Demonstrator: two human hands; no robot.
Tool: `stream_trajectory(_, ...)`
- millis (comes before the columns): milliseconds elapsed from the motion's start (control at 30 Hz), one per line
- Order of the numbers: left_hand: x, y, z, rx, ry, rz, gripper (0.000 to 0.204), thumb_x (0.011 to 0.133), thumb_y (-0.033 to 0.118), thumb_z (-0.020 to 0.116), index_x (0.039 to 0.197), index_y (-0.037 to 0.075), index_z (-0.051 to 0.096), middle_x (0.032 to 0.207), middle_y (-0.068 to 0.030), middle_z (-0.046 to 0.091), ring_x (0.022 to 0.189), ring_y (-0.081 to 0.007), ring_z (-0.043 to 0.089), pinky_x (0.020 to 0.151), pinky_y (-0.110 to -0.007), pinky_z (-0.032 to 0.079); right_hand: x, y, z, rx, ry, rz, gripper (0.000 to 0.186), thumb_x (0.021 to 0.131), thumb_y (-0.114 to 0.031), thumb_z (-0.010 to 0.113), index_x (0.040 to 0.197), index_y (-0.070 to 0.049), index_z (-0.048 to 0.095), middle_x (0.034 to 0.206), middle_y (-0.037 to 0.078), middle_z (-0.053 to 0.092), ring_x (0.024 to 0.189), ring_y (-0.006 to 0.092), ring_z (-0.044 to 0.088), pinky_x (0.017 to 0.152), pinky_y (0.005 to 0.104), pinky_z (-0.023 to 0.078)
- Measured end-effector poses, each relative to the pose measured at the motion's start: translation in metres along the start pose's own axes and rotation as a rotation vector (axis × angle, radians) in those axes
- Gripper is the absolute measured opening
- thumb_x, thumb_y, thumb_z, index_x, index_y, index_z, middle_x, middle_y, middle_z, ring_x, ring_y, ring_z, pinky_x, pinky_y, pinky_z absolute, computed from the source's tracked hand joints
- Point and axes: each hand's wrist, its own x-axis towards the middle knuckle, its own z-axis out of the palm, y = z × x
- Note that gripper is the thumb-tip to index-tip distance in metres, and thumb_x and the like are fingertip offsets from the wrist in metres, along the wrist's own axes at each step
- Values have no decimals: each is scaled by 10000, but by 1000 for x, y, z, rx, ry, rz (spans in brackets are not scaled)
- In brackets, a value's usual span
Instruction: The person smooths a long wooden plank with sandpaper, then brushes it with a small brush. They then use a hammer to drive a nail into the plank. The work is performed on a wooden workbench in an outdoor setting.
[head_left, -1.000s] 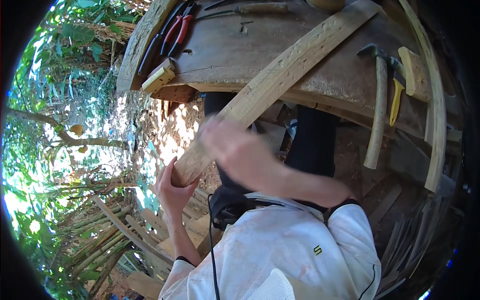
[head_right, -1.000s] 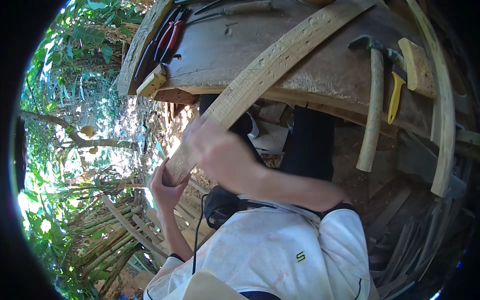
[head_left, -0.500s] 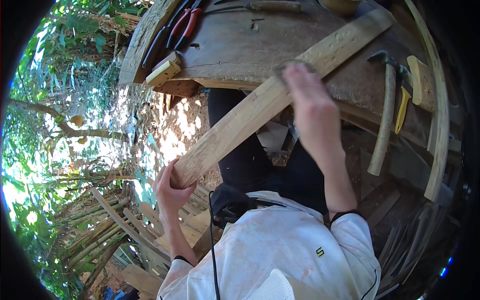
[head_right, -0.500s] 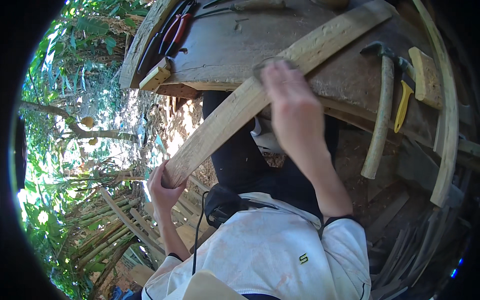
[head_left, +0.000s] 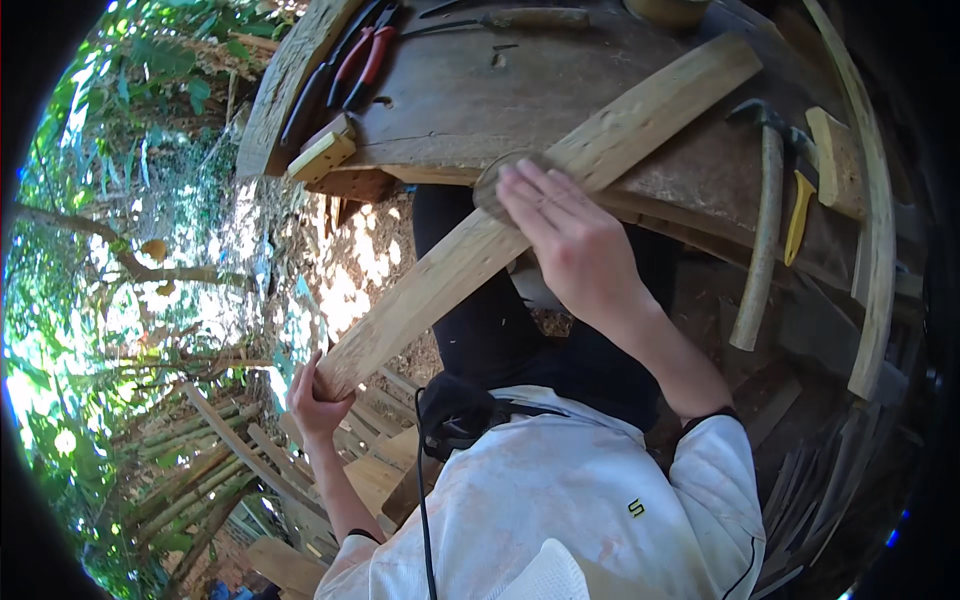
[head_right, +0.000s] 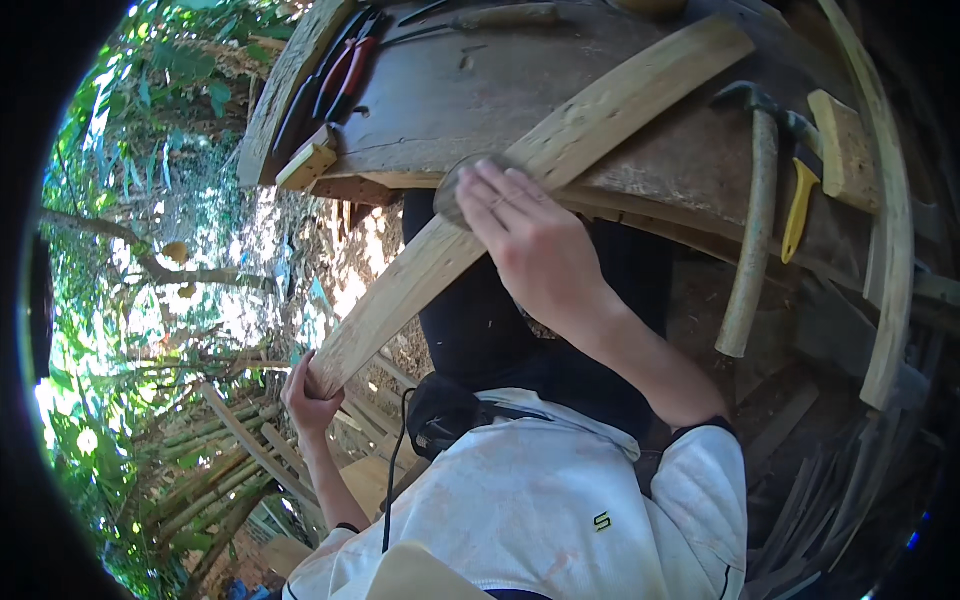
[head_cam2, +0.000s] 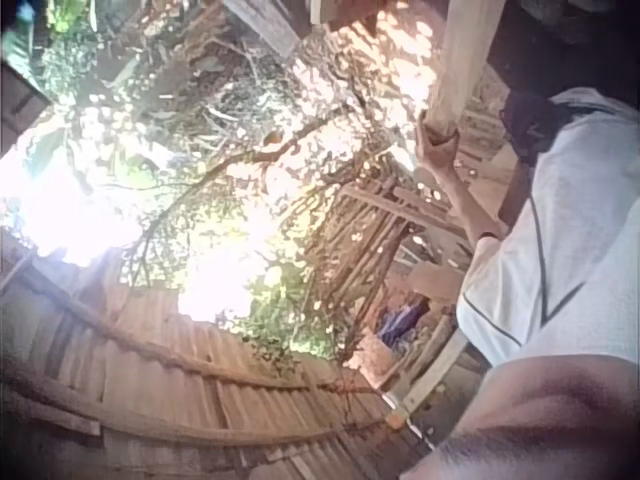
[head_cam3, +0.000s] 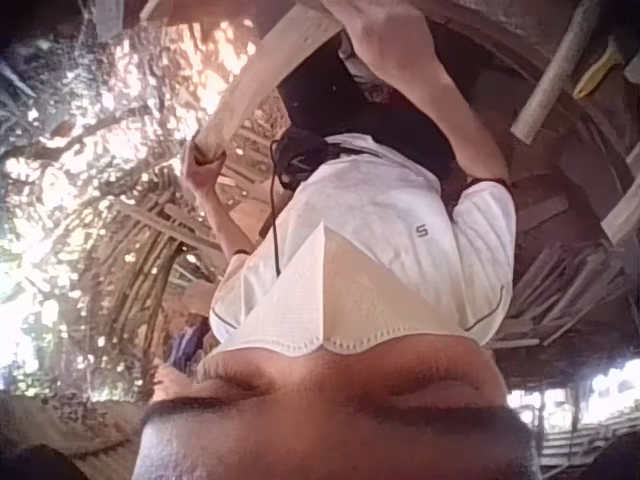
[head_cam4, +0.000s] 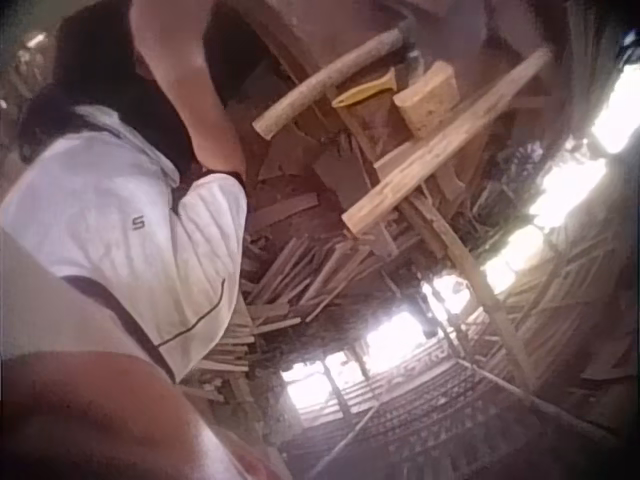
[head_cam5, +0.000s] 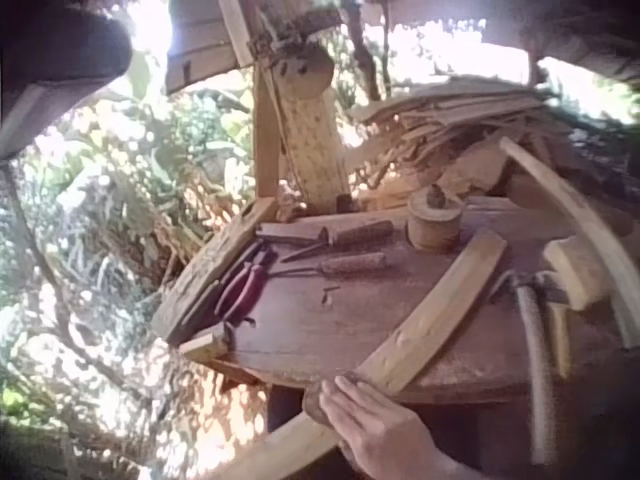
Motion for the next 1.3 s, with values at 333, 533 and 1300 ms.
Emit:
stream_trajectory(333, -14, -42, 3, 33, 71, 70, 936, 498, 97, 847, 1412, 65, 647, 703, -38, 420, 559, -189, 420, 569, -347, 409, 4, 20, -6, -56, 100, 14, 354, 942, -41, 565, 1273, 40, 657, 1265, 163, 710, 1181, 302, 692, 967, 416, 591)
stream_trajectory(533, -25, -57, 15, 71, 122, 55, 949, 511, 114, 842, 1434, 71, 626, 703, -46, 436, 595, -209, 443, 590, -367, 402, 11, 61, -11, -304, 216, 234, 373, 928, -34, 595, 1293, 5, 661, 1312, 191, 693, 1232, 303, 675, 1019, 408, 579)
stream_trajectory(1300, -97, -106, -3, 204, 3, -233, 870, 567, 18, 734, 1428, 47, 608, 1117, -189, 715, 947, -402, 698, 836, -468, 548, 38, 79, -6, -184, 257, 203, 325, 949, -30, 617, 1261, 56, 645, 1301, 197, 696, 1213, 297, 692, 997, 383, 605)
